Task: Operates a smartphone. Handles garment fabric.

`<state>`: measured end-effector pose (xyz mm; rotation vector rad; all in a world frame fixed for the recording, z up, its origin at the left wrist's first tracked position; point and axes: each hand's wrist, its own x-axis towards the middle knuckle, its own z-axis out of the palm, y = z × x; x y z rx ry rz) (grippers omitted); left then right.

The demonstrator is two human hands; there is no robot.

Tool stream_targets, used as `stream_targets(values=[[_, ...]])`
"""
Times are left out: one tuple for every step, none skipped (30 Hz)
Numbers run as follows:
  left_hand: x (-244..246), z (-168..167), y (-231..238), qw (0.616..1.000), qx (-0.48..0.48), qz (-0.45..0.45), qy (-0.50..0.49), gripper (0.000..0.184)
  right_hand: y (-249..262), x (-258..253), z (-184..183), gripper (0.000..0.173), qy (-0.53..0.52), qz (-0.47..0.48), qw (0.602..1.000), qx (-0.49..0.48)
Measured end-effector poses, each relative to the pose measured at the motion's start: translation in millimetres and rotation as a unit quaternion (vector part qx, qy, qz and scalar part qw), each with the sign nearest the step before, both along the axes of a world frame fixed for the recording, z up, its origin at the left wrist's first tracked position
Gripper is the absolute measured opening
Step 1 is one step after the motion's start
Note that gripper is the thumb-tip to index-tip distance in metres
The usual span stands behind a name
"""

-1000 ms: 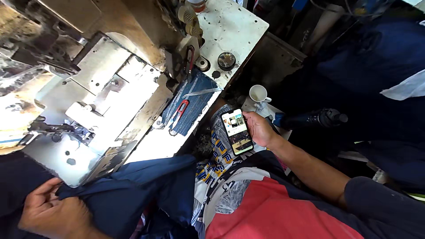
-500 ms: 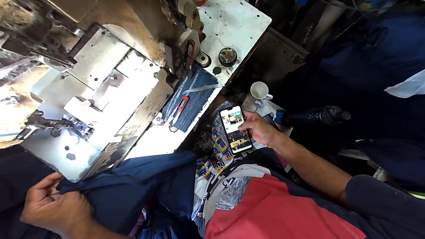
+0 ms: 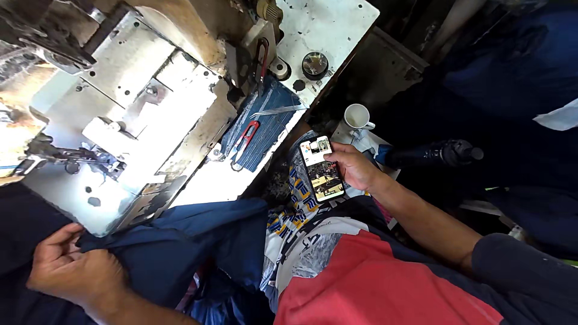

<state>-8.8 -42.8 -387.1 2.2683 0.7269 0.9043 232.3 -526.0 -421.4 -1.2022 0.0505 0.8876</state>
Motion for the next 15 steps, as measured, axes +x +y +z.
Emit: stream_targets(values=[[0.0, -0.3, 0.2, 1.0, -0.002, 0.001, 0.001, 0.023, 0.0, 0.1, -0.3, 0.036, -0.001, 0.001, 1.0, 0.002], [-0.3, -0.8, 1.2, 1.0, -0.004, 0.0, 0.002, 0.024, 0.0, 0.2, -1.0, 0.037, -0.003, 0.003, 1.0, 0.006], [-0.6, -1.5, 2.2, 1.0, -0.004, 0.0, 0.002, 0.023, 0.0, 0.5, -1.7, 0.04, -0.005, 0.003, 1.0, 0.01], [-1.1, -2.4, 3.2, 1.0, -0.003, -0.001, 0.001, 0.023, 0.1, 0.6, -1.9, 0.043, -0.008, 0.004, 1.0, 0.013], [-1.4, -3.0, 3.8, 1.0, -0.005, -0.004, -0.002, 0.023, 0.2, 0.5, -1.9, 0.045, -0.011, 0.004, 1.0, 0.015], [-1.1, -2.6, 3.3, 1.0, -0.007, -0.006, -0.003, 0.023, 0.3, 0.4, -1.7, 0.047, -0.014, 0.004, 1.0, 0.016], [-0.6, -2.0, 2.3, 1.0, -0.008, -0.006, -0.004, 0.022, 0.3, 0.2, -1.9, 0.047, -0.016, 0.003, 1.0, 0.016], [-0.6, -2.1, 2.3, 1.0, -0.011, -0.007, -0.006, 0.022, 0.0, 0.3, -1.7, 0.047, -0.016, 0.005, 1.0, 0.019], [-0.6, -2.4, 2.6, 1.0, -0.014, -0.008, -0.008, 0.022, -0.2, 0.3, -1.4, 0.047, -0.016, 0.006, 1.0, 0.02], [-0.5, -2.9, 2.7, 1.0, -0.014, -0.008, -0.01, 0.022, -0.3, 0.5, -1.1, 0.047, -0.015, 0.007, 1.0, 0.02], [-0.6, -3.3, 3.2, 1.0, -0.013, -0.008, -0.011, 0.022, -0.4, 0.5, -0.5, 0.046, -0.014, 0.009, 1.0, 0.018], [-0.4, -3.1, 3.0, 1.0, -0.012, -0.007, -0.01, 0.022, -0.5, 0.6, -0.1, 0.046, -0.013, 0.009, 1.0, 0.017], [-0.4, -3.3, 3.3, 1.0, -0.011, -0.008, -0.011, 0.021, -0.7, 0.7, -0.2, 0.046, -0.011, 0.008, 1.0, 0.016], [-0.9, -3.7, 4.1, 1.0, -0.01, -0.008, -0.011, 0.021, -1.0, 0.9, -1.1, 0.045, -0.008, 0.006, 1.0, 0.017], [-1.3, -4.2, 4.8, 1.0, -0.008, -0.007, -0.01, 0.021, -1.3, 1.0, -1.6, 0.044, -0.004, 0.004, 1.0, 0.016]])
